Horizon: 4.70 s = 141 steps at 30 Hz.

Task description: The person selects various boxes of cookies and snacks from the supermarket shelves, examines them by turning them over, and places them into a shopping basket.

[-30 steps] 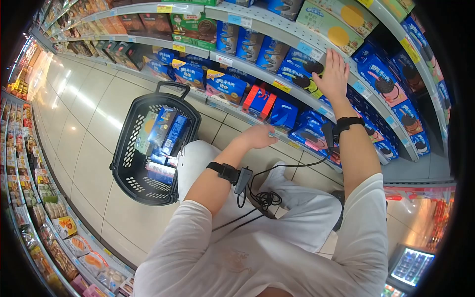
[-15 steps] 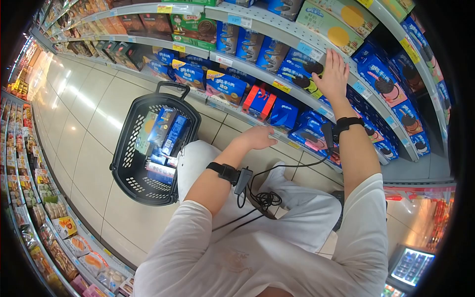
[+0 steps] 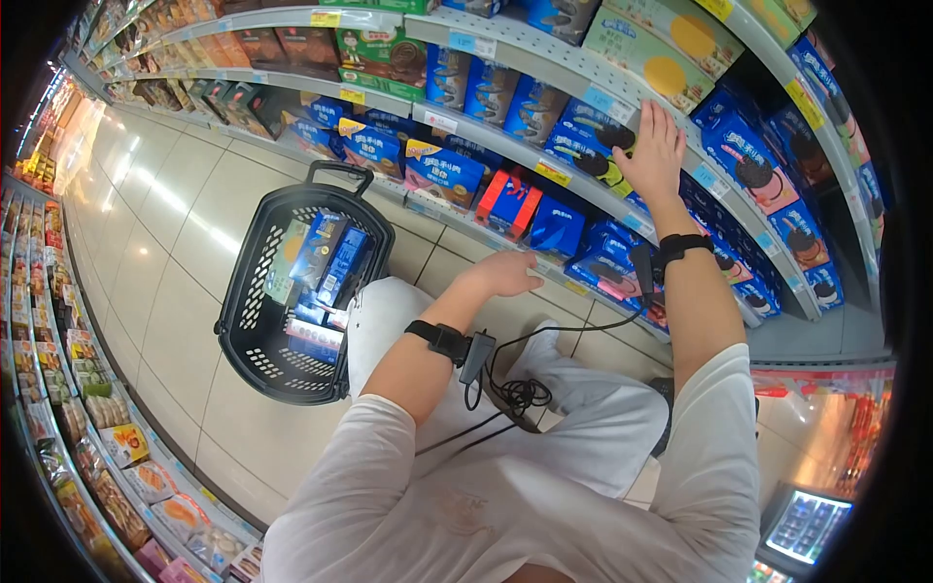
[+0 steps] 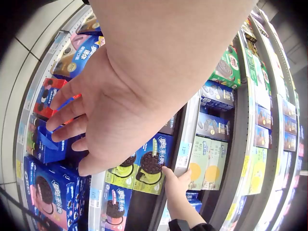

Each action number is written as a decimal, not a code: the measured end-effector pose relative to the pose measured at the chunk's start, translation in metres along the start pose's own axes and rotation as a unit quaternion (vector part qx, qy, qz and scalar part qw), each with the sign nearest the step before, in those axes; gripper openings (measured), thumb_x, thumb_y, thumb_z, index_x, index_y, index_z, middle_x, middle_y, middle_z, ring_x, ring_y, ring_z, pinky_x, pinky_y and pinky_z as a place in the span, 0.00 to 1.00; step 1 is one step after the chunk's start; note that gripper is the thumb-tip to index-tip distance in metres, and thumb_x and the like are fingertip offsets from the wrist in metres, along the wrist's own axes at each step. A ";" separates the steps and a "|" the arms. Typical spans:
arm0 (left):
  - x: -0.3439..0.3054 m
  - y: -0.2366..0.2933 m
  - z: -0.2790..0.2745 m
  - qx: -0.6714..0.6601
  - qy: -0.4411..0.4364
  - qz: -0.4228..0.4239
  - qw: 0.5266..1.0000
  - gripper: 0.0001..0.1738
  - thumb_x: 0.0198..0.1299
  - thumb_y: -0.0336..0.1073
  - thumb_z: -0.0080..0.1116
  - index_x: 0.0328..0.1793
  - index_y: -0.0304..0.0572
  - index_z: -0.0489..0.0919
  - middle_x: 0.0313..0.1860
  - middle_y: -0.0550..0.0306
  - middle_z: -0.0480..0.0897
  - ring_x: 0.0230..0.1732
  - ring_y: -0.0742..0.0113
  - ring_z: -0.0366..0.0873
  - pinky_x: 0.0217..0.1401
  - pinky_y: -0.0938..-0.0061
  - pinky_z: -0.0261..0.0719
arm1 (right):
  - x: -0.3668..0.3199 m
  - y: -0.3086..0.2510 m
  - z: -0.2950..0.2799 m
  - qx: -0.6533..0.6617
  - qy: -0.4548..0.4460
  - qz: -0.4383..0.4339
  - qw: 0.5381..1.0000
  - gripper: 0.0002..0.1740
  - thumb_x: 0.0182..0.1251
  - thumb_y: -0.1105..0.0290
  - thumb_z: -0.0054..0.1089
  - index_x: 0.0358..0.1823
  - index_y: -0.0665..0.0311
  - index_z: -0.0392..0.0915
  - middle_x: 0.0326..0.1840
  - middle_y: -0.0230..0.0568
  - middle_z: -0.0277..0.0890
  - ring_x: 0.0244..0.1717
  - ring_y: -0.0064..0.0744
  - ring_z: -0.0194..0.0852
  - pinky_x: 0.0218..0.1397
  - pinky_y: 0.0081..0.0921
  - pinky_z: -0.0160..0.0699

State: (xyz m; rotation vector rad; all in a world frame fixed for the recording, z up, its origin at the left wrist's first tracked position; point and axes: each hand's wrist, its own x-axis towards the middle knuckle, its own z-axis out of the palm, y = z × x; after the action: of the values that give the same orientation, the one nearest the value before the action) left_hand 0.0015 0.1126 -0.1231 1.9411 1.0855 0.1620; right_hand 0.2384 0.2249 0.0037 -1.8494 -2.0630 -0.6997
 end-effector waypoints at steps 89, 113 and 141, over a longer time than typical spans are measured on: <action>-0.007 -0.010 -0.023 0.043 -0.021 -0.052 0.998 0.16 0.47 0.37 0.59 0.45 0.49 0.85 0.44 0.55 0.84 0.45 0.54 0.82 0.41 0.55 0.79 | 0.015 -0.136 0.042 0.037 0.004 -0.126 0.991 0.37 0.54 0.63 0.60 0.65 0.71 0.60 0.57 0.60 0.60 0.55 0.57 0.65 0.58 0.41 0.70; -0.006 -0.016 -0.025 -0.021 0.017 -0.077 0.997 0.28 0.52 0.47 0.57 0.56 0.35 0.74 0.48 0.43 0.81 0.50 0.48 0.78 0.51 0.58 0.76 | 0.003 -0.139 -0.027 0.133 -0.063 -0.092 0.985 0.29 0.55 0.64 0.63 0.58 0.64 0.65 0.56 0.53 0.64 0.52 0.55 0.70 0.53 0.41 0.73; -0.058 0.051 0.004 -0.187 0.115 0.189 0.957 0.34 0.45 0.31 0.70 0.62 0.45 0.70 0.54 0.53 0.72 0.52 0.61 0.75 0.46 0.72 0.78 | -0.319 -0.058 -0.061 0.832 -0.014 0.484 0.271 0.35 0.67 0.38 0.40 0.64 0.58 0.59 0.61 0.43 0.65 0.58 0.40 0.66 0.64 0.49 0.62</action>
State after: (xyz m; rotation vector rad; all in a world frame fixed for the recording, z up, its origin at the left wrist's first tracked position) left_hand 0.0004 0.0555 -0.0714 1.7877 0.7456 0.7670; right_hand 0.2188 -0.0807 -0.1179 -0.9110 -0.1956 1.3624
